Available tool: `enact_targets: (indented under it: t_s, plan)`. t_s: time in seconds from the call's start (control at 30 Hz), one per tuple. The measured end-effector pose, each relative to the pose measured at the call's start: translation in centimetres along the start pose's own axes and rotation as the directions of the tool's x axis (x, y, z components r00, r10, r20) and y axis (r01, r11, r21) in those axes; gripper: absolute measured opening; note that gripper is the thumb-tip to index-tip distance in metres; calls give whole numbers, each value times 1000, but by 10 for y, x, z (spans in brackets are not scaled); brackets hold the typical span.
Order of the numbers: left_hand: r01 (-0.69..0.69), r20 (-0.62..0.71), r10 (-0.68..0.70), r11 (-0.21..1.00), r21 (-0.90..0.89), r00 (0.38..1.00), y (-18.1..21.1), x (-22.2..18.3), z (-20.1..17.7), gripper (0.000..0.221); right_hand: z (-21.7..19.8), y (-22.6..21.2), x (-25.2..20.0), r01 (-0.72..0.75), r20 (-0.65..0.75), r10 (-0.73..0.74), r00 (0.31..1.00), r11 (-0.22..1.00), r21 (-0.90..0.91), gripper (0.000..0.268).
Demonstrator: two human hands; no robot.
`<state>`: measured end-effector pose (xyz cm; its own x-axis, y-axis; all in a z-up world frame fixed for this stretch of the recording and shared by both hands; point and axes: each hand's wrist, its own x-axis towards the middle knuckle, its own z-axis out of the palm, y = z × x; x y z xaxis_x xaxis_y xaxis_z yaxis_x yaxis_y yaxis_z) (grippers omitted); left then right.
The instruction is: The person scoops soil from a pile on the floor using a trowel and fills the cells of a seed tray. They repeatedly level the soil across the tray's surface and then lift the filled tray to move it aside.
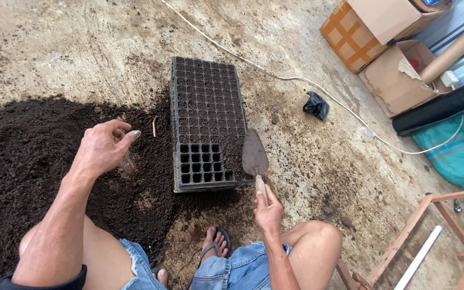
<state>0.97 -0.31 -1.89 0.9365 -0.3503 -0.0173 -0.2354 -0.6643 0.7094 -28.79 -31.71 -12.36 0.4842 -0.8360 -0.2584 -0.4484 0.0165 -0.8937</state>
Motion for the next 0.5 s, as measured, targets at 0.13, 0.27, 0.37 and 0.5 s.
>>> enact_targets:
  t_s: [0.13, 0.27, 0.37, 0.5]
  plan:
    - [2, -1, -2, 1000, 11, 1000, -5, 2, 1, 39, -8, 15, 10, -19, -2, 19, 1000, 999, 36, 48]
    - [38, 34, -40, 997, 61, 999, 7, 1, -5, 43, -18, 19, 15, -114, -28, 120, 992, 979, 167, 54]
    - [70, 75, -80, 989, 128, 994, 13, -1, -6, 45, -28, 37, 24, -182, 61, 172, 983, 939, 290, 64]
    - [56, 66, -66, 989, 137, 996, 13, 2, -4, 43, -29, 23, 6, -270, 307, 181, 934, 922, 276, 60]
